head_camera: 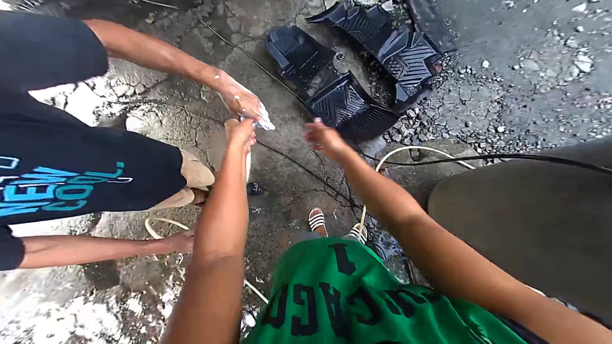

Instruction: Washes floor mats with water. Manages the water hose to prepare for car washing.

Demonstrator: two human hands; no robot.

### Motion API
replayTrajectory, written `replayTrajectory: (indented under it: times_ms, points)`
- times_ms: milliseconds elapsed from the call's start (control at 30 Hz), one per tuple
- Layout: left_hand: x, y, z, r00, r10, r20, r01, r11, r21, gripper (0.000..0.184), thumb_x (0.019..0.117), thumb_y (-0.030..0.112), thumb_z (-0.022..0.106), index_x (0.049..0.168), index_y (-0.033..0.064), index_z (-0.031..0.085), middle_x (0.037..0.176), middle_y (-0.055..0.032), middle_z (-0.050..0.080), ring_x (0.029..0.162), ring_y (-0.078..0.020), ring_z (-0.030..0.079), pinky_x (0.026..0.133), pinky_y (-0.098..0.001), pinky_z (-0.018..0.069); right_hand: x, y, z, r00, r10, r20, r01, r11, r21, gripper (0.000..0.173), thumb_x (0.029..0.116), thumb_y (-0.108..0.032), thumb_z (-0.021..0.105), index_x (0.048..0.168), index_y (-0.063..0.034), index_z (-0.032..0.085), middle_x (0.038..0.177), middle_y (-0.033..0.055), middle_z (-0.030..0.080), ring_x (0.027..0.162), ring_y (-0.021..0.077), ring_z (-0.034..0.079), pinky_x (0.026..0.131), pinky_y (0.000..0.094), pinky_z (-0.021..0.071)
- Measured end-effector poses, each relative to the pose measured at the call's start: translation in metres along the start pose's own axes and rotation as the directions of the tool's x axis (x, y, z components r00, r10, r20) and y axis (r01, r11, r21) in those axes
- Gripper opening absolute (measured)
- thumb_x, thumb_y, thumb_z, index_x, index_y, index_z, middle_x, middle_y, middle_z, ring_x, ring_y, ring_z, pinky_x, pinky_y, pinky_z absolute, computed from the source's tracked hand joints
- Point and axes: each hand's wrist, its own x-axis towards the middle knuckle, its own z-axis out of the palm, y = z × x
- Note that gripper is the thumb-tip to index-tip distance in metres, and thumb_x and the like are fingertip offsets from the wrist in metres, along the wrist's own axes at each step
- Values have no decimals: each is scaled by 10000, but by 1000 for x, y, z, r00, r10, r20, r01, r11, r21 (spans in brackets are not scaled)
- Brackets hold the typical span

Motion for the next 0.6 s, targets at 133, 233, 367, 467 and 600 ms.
replayTrajectory:
  times_ms: [133, 233, 367, 467, 600]
  points:
    - [4, -9, 13, 999, 34, 35, -33, 999, -41, 91, 999, 168, 555, 1028, 82, 559, 643, 27, 466, 444, -56, 371, 417, -229, 354, 65, -17, 110, 956, 30, 293, -126, 941, 313, 780, 1027, -712, 184, 1433, -127, 504, 1234, 134, 665, 1078, 270, 662, 879, 493, 562]
    - [14, -19, 19, 995, 85, 57, -83, 996, -31, 107, 986, 181, 572, 983, 74, 576, 619, 24, 457, 442, -76, 387, 427, -256, 371, 73, -17, 136, 971, -46, 236, -58, 908, 416, 632, 1060, -633, 285, 1201, -99, 593, 896, 72, 657, 747, 182, 649, 649, 370, 574]
    - [22, -33, 29, 988, 139, 71, -137, 990, -33, 144, 980, 209, 613, 959, 67, 605, 639, 8, 514, 448, -85, 419, 429, -277, 391, 73, -4, 126, 975, -65, 211, -39, 890, 455, 509, 1083, -535, 361, 1268, -106, 562, 964, 79, 666, 808, 185, 665, 684, 369, 585]
    - [27, -43, 47, 966, 253, 45, -255, 966, 40, 186, 955, 205, 637, 1001, 25, 652, 795, -52, 643, 616, -128, 586, 581, -356, 521, 73, -6, 114, 990, -20, 143, -50, 881, 470, 452, 1071, -469, 467, 1316, -100, 560, 1021, 105, 688, 868, 205, 684, 724, 386, 596]
    - [31, -45, 72, 925, 378, 45, -381, 918, 114, 374, 917, 224, 688, 1197, -22, 654, 1120, -158, 717, 1070, -223, 694, 978, -468, 547, 74, -11, 93, 999, 32, 13, -34, 929, 367, 470, 1064, -414, 529, 1369, -58, 556, 1108, 138, 696, 970, 220, 687, 838, 414, 592]
